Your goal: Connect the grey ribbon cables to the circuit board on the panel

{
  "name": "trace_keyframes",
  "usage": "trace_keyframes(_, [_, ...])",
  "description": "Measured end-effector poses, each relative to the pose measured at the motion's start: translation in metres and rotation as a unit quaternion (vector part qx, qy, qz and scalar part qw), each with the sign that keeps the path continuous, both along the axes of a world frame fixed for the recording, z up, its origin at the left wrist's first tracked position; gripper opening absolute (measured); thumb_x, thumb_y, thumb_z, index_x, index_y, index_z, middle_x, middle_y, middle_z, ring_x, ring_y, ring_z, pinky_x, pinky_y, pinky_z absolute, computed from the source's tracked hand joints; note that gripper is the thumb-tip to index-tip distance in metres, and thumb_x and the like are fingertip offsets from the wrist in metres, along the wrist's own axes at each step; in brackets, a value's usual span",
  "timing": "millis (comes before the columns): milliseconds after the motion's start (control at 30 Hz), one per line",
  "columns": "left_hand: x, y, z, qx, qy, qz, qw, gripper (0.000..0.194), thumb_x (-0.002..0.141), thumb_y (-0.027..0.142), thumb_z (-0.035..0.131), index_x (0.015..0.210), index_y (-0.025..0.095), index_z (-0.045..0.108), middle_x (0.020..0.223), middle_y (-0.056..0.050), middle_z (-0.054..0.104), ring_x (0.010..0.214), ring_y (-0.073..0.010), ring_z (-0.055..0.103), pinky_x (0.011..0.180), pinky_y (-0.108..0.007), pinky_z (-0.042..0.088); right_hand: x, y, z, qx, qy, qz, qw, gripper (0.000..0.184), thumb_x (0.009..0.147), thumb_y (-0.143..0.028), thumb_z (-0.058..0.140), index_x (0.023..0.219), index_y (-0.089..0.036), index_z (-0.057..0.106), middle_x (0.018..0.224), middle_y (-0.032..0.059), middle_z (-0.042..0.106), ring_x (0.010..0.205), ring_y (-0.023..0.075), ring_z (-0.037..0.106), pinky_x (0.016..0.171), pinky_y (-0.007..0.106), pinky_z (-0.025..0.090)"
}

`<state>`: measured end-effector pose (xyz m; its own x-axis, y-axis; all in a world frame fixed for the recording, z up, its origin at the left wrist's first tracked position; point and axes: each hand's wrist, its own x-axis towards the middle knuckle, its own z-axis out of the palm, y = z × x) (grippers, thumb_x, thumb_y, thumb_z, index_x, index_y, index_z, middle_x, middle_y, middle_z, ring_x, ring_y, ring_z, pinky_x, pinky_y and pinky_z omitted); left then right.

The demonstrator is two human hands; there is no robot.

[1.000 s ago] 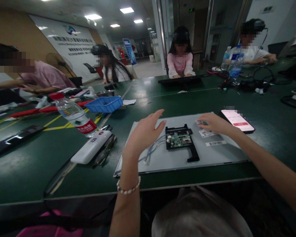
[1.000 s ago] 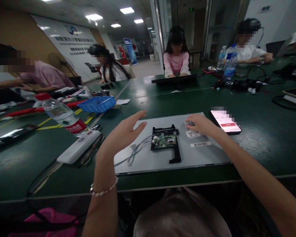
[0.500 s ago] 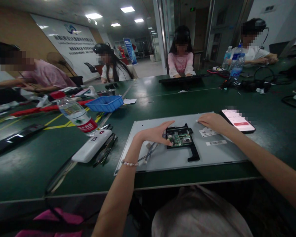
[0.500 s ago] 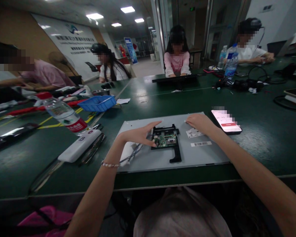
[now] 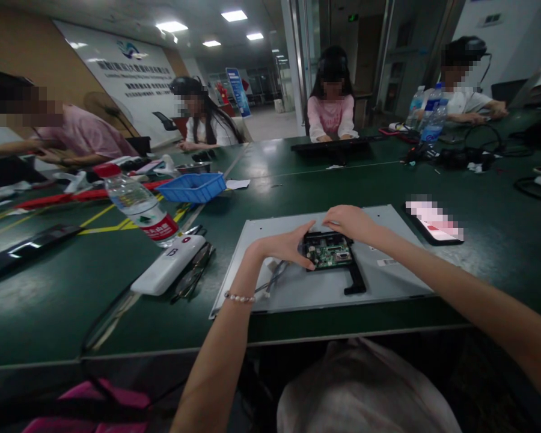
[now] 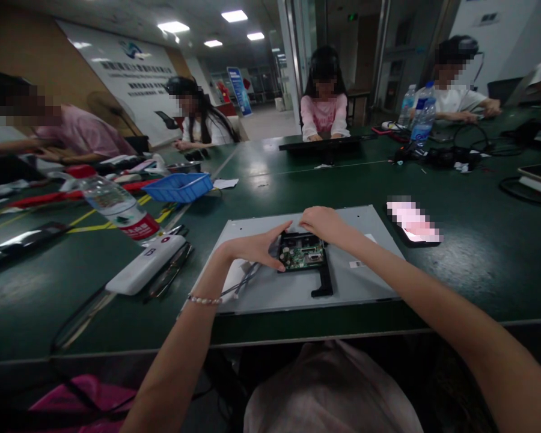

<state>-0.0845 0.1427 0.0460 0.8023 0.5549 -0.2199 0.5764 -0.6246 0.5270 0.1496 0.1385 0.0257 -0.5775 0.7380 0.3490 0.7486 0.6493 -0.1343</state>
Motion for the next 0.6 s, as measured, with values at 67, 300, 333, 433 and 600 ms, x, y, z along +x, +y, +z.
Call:
trace_keyframes(67, [0.0, 0.0, 0.0, -0.009, -0.016, -0.007, 1.0, 0.12, 0.061, 0.055, 0.073, 0.149, 0.017, 0.001, 0.155, -0.015, 0.016, 0.14, -0.0324, 0.022, 0.115, -0.045, 0.02, -0.013, 0.002, -0.003, -0.007, -0.009, 0.002, 1.0, 0.02, 0.091, -0.021, 0.052, 0.095, -0.016, 0.07, 0.098, 0.01, 0.069, 0.094, 0.0222, 0.062, 0.077, 0.029, 0.043])
trace_keyframes(300, [0.003, -0.003, 0.003, -0.024, -0.027, -0.005, 0.999, 0.12, 0.059, 0.053, 0.075, 0.149, 0.016, 0.004, 0.156, -0.014, 0.014, 0.141, -0.0307, 0.019, 0.117, -0.042, 0.016, -0.022, 0.008, -0.023, -0.061, 0.044, 0.046, 0.996, 0.018, 0.09, -0.02, 0.052, 0.095, -0.017, 0.069, 0.097, 0.0084, 0.069, 0.091, 0.0198, 0.061, 0.079, 0.029, 0.043])
trace_keyframes(333, [0.003, -0.004, 0.004, -0.027, -0.027, -0.005, 0.999, 0.12, 0.059, 0.053, 0.075, 0.149, 0.015, 0.004, 0.156, -0.014, 0.013, 0.141, -0.0307, 0.018, 0.117, -0.042, 0.016, -0.021, 0.008, -0.025, -0.066, 0.056, 0.052, 0.995, 0.018, 0.091, -0.02, 0.051, 0.095, -0.017, 0.069, 0.099, 0.0086, 0.069, 0.092, 0.0197, 0.061, 0.08, 0.029, 0.043])
trace_keyframes(433, [0.004, -0.004, 0.006, -0.033, -0.02, 0.002, 0.999, 0.121, 0.059, 0.054, 0.074, 0.149, 0.015, 0.004, 0.156, -0.015, 0.013, 0.141, -0.0313, 0.018, 0.116, -0.043, 0.016, -0.019, 0.007, -0.025, -0.076, 0.071, 0.07, 0.992, 0.022, 0.092, -0.021, 0.048, 0.096, -0.016, 0.069, 0.104, 0.01, 0.067, 0.095, 0.02, 0.06, 0.082, 0.03, 0.044])
trace_keyframes(600, [0.003, -0.004, 0.005, -0.028, -0.014, 0.005, 1.0, 0.121, 0.058, 0.058, 0.074, 0.149, 0.018, 0.004, 0.156, -0.012, 0.013, 0.141, -0.032, 0.018, 0.116, -0.042, 0.016, -0.009, 0.002, -0.01, -0.09, 0.08, 0.069, 0.99, 0.027, 0.093, -0.029, 0.046, 0.101, -0.016, 0.069, 0.103, 0.01, 0.068, 0.097, 0.0219, 0.061, 0.084, 0.032, 0.044])
